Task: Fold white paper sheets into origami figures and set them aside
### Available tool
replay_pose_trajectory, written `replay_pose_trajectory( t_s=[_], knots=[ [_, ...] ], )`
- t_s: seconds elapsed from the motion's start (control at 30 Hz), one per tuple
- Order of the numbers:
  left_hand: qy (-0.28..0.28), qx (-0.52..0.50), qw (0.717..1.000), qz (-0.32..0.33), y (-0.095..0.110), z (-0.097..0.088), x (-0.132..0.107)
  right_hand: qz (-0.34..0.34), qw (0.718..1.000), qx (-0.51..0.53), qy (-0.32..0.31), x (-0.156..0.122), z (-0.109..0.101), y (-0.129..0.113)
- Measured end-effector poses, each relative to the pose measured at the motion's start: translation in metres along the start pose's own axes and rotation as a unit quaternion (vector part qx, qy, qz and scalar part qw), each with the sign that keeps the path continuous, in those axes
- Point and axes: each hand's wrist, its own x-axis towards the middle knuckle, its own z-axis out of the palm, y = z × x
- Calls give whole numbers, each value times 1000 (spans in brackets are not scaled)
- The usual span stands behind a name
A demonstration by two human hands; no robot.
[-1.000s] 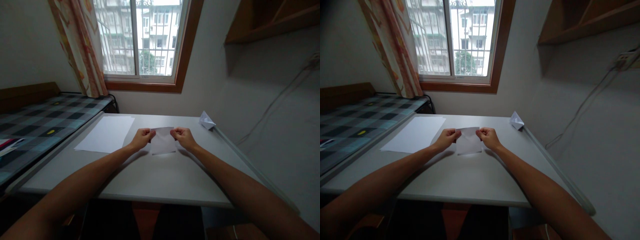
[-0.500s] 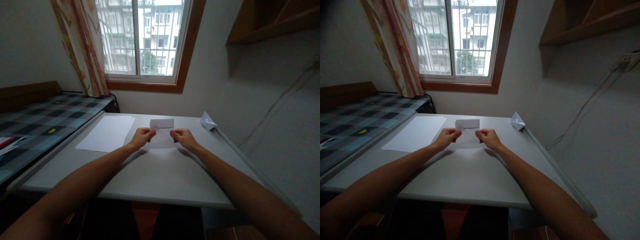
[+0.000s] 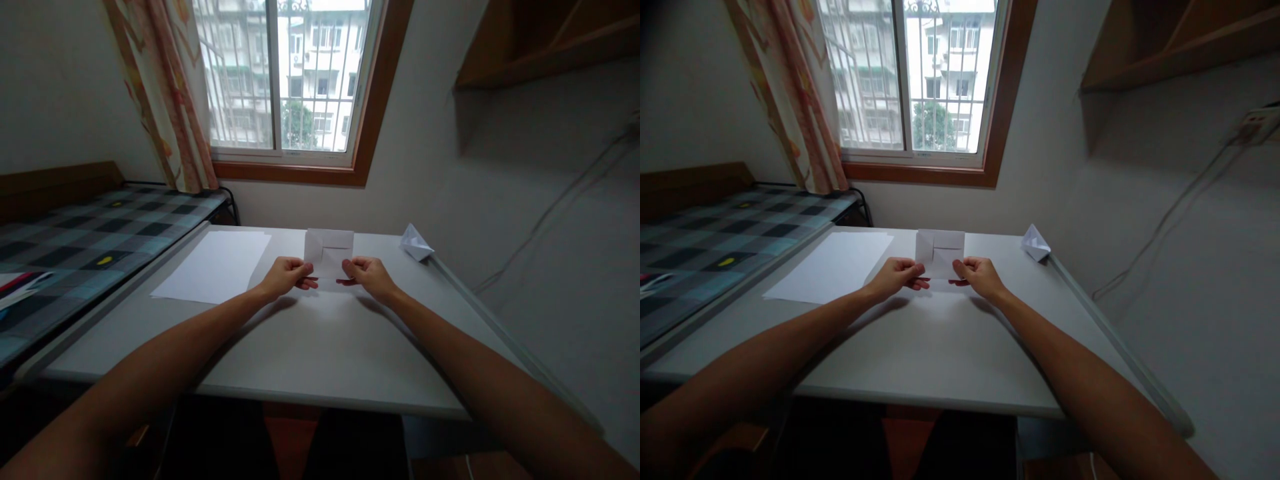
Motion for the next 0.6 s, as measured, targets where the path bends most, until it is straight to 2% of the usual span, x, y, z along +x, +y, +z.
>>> replay_pose_trajectory(
  t_s=[0.07,0.27,0.47,0.6],
  knots=[
    [-6,-1,1000,5,0,-1,0,-1,1000,14,-13,-1,1,-2],
    [-38,0,999,32,-3,-4,1,-15,1000,-1,9,-2,3,-5],
    [17,43,993,106,-8,-8,7,-9,998,-40,-42,-3,-2,-1],
    [49,62,988,133,-11,-11,9,33,995,-63,-76,-5,-2,-3]
  ],
)
